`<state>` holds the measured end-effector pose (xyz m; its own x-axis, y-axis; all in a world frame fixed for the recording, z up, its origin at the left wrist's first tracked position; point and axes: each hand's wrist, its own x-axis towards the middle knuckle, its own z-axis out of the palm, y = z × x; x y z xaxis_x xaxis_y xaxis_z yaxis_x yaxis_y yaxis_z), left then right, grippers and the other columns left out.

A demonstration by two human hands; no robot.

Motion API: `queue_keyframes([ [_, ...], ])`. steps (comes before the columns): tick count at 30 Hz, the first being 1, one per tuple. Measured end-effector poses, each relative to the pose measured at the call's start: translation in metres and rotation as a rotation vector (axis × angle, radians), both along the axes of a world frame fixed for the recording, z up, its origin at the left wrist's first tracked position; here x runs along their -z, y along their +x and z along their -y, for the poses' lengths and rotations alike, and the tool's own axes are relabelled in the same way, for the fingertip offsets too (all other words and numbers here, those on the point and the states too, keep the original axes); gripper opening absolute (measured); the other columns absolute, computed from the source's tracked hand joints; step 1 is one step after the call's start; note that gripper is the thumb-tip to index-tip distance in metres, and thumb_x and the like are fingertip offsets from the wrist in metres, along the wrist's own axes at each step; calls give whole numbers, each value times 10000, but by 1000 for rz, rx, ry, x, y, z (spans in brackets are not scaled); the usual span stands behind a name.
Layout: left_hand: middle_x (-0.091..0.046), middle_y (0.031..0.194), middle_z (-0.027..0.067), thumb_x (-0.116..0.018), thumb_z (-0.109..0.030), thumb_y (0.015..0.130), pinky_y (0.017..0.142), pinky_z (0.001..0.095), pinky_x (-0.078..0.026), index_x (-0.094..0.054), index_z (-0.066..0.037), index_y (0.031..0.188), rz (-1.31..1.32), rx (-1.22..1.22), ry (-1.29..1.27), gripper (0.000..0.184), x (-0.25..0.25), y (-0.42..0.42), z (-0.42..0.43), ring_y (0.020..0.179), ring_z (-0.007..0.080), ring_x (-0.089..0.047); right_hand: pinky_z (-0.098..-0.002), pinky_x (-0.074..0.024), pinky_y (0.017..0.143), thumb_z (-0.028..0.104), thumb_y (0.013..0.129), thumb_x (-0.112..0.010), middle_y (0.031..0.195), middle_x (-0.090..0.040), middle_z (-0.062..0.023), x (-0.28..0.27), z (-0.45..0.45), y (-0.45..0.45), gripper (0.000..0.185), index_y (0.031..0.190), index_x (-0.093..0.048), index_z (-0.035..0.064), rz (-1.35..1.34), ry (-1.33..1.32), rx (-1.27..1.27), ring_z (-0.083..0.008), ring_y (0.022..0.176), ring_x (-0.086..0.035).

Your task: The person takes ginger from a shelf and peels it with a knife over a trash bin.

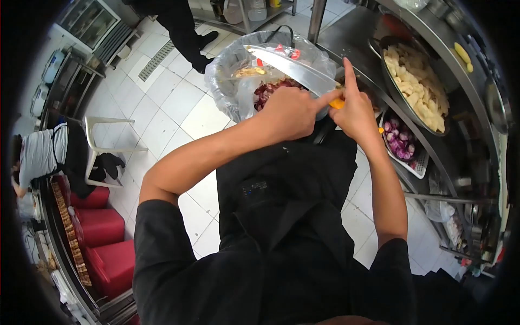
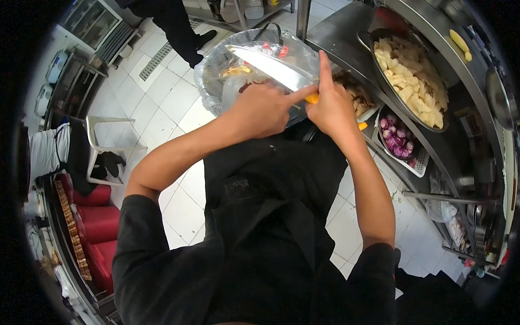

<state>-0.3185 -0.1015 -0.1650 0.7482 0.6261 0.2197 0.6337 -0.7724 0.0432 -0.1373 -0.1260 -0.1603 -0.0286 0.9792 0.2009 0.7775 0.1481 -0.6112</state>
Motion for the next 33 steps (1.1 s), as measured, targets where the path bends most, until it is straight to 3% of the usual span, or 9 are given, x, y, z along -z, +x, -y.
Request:
queue_keyframes([
  [3,-688,762,154,-603,-186,789,625,412,-538,-378,-228,1474,-131,-18,-80,722,-14,3,-1,666,302,-687,-505,-497,814,0,678,-647,879,-665,-283,-1,-4,-3,998,1529,-134,91,-7,10,-31,-473,863,-634],
  [9,-658,687,133,-583,-149,803,568,434,-518,-350,-266,1491,-85,-54,-40,736,-7,-4,-9,600,335,-650,-503,-501,812,8,674,-677,869,-666,-278,-7,-2,-9,1035,1535,-110,102,24,-20,-41,-471,854,-637],
  [12,-700,803,161,-577,-179,806,641,437,-535,-302,-211,1510,-229,-100,-149,757,-19,-2,-12,703,319,-695,-514,-497,797,1,672,-658,830,-657,-283,-3,1,-10,1017,1533,-124,97,43,0,-66,-471,833,-635],
  [19,-676,748,210,-580,-185,826,650,475,-529,-174,-126,1540,-198,-194,-92,823,7,-23,-37,680,387,-669,-508,-482,740,-35,633,-620,782,-643,-280,6,6,-3,972,1502,-188,18,58,61,-65,-462,796,-632],
  [22,-671,758,229,-580,-198,829,672,490,-526,-141,-127,1545,-214,-246,-115,843,17,-28,-47,705,403,-667,-470,-477,843,14,684,-712,971,-659,-259,-2,10,2,1020,1537,-169,151,0,-167,14,-443,947,-623],
  [28,-680,777,227,-580,-200,783,668,476,-532,-122,-69,1542,-164,-313,-16,895,43,-51,-78,708,387,-676,-413,-496,820,9,672,-732,944,-655,-237,5,33,30,1046,1542,-175,174,1,-68,89,-420,899,-630],
  [31,-683,872,251,-632,-213,710,716,478,-536,-154,-56,1537,-159,-456,-109,968,55,-72,-97,779,388,-682,-343,-502,767,-10,665,-756,825,-630,-158,6,60,52,1032,1535,-236,181,-161,-77,168,-284,785,-638],
  [33,-678,889,261,-606,-182,743,747,472,-538,-275,-41,1500,-93,-463,-94,837,36,-77,-96,807,408,-674,-302,-498,722,-33,677,-759,761,-607,-95,8,82,69,992,1522,-276,158,-296,-117,200,-194,715,-611],
])
